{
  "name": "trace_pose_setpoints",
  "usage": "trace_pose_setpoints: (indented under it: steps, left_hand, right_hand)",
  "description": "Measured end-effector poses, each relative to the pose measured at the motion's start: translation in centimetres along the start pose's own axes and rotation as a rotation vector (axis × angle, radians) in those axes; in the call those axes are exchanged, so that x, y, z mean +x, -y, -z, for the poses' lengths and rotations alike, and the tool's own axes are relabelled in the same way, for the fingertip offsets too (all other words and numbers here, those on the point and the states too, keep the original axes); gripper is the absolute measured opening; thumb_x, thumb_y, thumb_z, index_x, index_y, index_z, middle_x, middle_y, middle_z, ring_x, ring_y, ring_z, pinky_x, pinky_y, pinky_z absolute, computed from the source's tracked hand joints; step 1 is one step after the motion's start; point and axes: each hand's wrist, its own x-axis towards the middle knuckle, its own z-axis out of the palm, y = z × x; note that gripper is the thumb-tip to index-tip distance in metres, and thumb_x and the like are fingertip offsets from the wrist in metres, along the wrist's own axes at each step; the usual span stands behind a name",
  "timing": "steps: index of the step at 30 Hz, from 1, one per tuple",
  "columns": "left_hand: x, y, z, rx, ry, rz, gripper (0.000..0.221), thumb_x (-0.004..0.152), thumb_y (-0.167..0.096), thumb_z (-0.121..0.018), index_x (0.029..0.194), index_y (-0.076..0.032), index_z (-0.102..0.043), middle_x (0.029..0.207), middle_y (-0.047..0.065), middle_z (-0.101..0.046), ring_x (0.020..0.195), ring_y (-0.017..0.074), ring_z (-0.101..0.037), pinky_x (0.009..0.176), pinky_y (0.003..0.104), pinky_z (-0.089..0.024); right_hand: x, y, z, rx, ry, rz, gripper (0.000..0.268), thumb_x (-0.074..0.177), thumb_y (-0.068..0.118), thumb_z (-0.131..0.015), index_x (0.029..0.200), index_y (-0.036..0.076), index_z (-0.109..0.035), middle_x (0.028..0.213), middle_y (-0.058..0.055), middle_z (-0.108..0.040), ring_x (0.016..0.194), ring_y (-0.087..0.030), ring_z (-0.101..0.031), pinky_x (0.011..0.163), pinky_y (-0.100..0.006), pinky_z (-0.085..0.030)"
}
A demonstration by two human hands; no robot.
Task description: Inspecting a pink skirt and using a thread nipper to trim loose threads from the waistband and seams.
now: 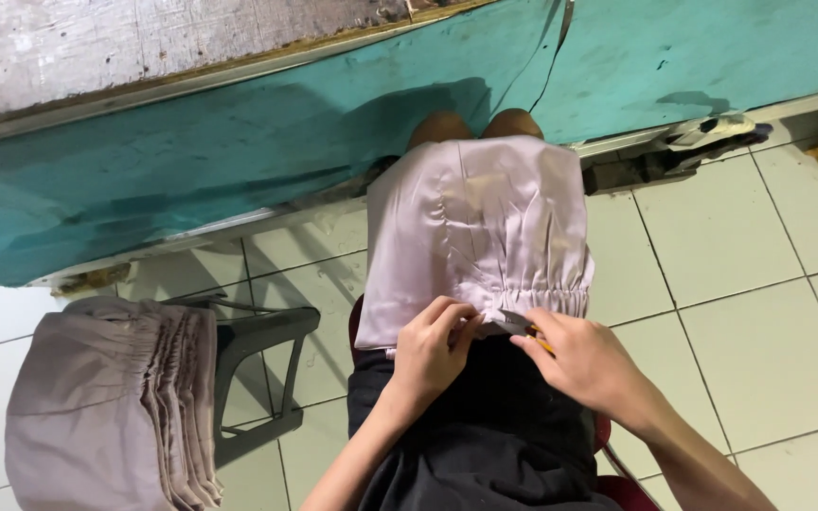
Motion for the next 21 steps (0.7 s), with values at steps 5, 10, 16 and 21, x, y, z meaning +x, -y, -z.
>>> trace_pose_setpoints:
  steps: [5, 10, 16, 21]
  left_hand:
    - [0.2, -0.3, 0.1, -0.028, 0.007, -0.033, 0.006, 0.090, -0.018, -0.076, 0.091, -0.018, -0.070, 0.083, -0.004, -0.067, 0.068, 0.0192, -0.070, 0.060, 0.028, -0.059]
    - [0.1, -0.4, 0.3, -0.023, 0.024, -0.068, 0.007, 0.089, -0.015, -0.076, 0.090, -0.016, -0.068, 0.082, -0.002, -0.066, 0.068, 0.0199, -0.069, 0.061, 0.028, -0.059]
    - [0.7, -2.0, 3.6, -0.104, 0.048, -0.094, 0.006, 0.091, -0.009, -0.072, 0.094, -0.013, -0.068, 0.083, 0.002, -0.065, 0.068, 0.0249, -0.069, 0.062, 0.032, -0.060]
    - [-1.0, -2.3, 11.0, -0.349, 0.736, 0.304, 0.009, 0.098, -0.013, -0.067, 0.092, -0.007, -0.064, 0.092, 0.004, -0.065, 0.082, 0.0216, -0.065, 0.075, 0.031, -0.050]
  right_hand:
    - [0.2, -1.2, -3.1, -0.076, -0.014, 0.019, 0.025, 0.096, 0.042, -0.058, 0.112, 0.024, -0.063, 0.084, -0.004, -0.075, 0.077, -0.029, -0.077, 0.066, -0.045, -0.063]
    - [0.2, -1.0, -4.0, -0.148, -0.007, 0.004, 0.025, 0.099, 0.044, -0.051, 0.114, 0.026, -0.061, 0.085, -0.003, -0.073, 0.075, -0.030, -0.077, 0.066, -0.046, -0.063]
    - [0.7, -0.6, -1.5, -0.145, -0.006, -0.047, 0.031, 0.099, 0.047, -0.051, 0.118, 0.024, -0.058, 0.087, -0.008, -0.074, 0.078, -0.033, -0.077, 0.069, -0.050, -0.063]
    - [1.2, -3.0, 2.2, 0.040, 0.188, -0.248, 0.020, 0.105, 0.025, -0.052, 0.118, 0.010, -0.054, 0.074, 0.000, -0.062, 0.046, -0.008, -0.047, 0.037, -0.019, -0.038]
